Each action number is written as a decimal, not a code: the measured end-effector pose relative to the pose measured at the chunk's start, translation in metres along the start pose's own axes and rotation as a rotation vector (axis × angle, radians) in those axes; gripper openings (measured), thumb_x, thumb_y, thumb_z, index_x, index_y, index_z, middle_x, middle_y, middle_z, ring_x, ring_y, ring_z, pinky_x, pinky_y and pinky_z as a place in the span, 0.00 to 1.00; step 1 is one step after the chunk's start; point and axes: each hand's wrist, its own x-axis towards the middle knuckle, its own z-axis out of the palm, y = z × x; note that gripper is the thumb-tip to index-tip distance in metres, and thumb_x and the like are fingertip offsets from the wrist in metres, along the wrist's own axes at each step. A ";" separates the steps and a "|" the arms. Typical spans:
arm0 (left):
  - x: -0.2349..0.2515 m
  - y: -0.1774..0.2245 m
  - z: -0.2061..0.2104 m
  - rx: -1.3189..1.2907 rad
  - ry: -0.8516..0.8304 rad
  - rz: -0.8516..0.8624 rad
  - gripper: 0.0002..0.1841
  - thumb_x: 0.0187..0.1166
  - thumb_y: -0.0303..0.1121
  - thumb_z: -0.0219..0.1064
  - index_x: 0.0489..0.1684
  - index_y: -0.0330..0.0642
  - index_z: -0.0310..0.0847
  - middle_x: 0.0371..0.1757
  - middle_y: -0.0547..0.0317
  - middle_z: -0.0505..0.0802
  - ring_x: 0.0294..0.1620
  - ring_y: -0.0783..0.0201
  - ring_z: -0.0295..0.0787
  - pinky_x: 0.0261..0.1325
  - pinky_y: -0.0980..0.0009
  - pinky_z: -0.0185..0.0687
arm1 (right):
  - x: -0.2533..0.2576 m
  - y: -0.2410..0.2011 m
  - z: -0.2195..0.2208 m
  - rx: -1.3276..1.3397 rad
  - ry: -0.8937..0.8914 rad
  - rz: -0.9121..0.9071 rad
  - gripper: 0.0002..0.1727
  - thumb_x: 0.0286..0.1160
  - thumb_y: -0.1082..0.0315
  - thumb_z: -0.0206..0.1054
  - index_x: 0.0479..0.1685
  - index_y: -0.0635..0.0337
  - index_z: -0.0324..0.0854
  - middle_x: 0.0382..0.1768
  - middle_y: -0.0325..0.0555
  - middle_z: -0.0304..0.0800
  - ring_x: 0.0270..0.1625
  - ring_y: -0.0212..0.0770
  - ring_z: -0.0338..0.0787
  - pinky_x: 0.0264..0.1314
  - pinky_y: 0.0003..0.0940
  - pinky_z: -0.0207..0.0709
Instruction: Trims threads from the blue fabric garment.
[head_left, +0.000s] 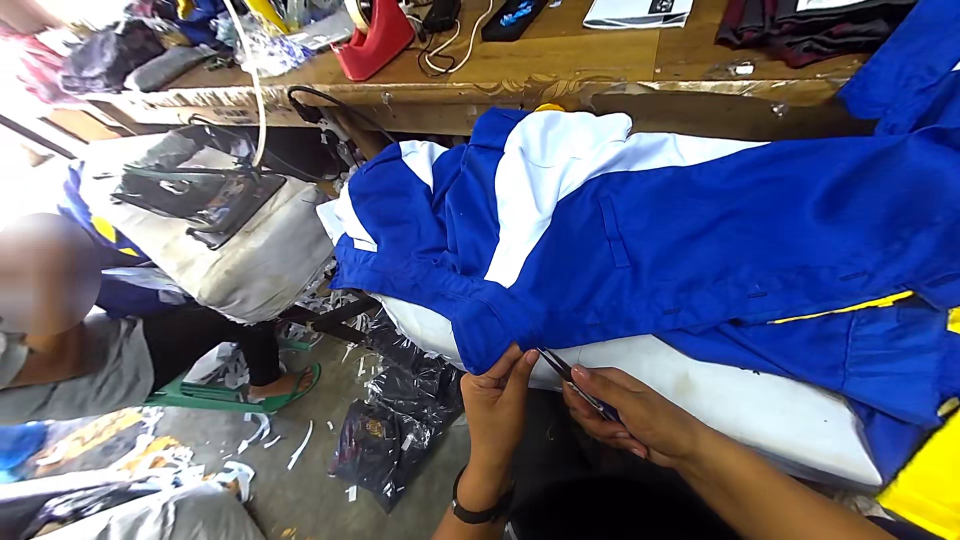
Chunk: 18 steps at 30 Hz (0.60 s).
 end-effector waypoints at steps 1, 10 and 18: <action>0.000 0.000 0.000 0.005 0.001 0.003 0.07 0.77 0.20 0.68 0.41 0.36 0.94 0.40 0.65 0.98 0.43 0.74 0.95 0.56 0.72 0.91 | 0.000 0.000 0.000 0.002 0.004 0.000 0.24 0.94 0.47 0.45 0.28 0.46 0.72 0.14 0.23 0.61 0.10 0.16 0.57 0.10 0.10 0.50; -0.001 -0.001 0.001 0.041 0.013 0.022 0.07 0.77 0.20 0.68 0.42 0.35 0.94 0.42 0.64 0.98 0.45 0.73 0.95 0.57 0.72 0.91 | 0.000 0.000 -0.001 0.005 -0.013 -0.026 0.23 0.94 0.47 0.44 0.29 0.45 0.72 0.13 0.22 0.60 0.10 0.16 0.57 0.10 0.11 0.50; -0.001 -0.002 0.002 0.053 0.022 0.040 0.07 0.77 0.20 0.68 0.42 0.35 0.94 0.41 0.64 0.99 0.45 0.74 0.95 0.56 0.73 0.90 | 0.001 0.000 -0.001 0.014 0.006 -0.009 0.23 0.94 0.49 0.44 0.28 0.45 0.71 0.13 0.23 0.60 0.10 0.16 0.56 0.10 0.11 0.49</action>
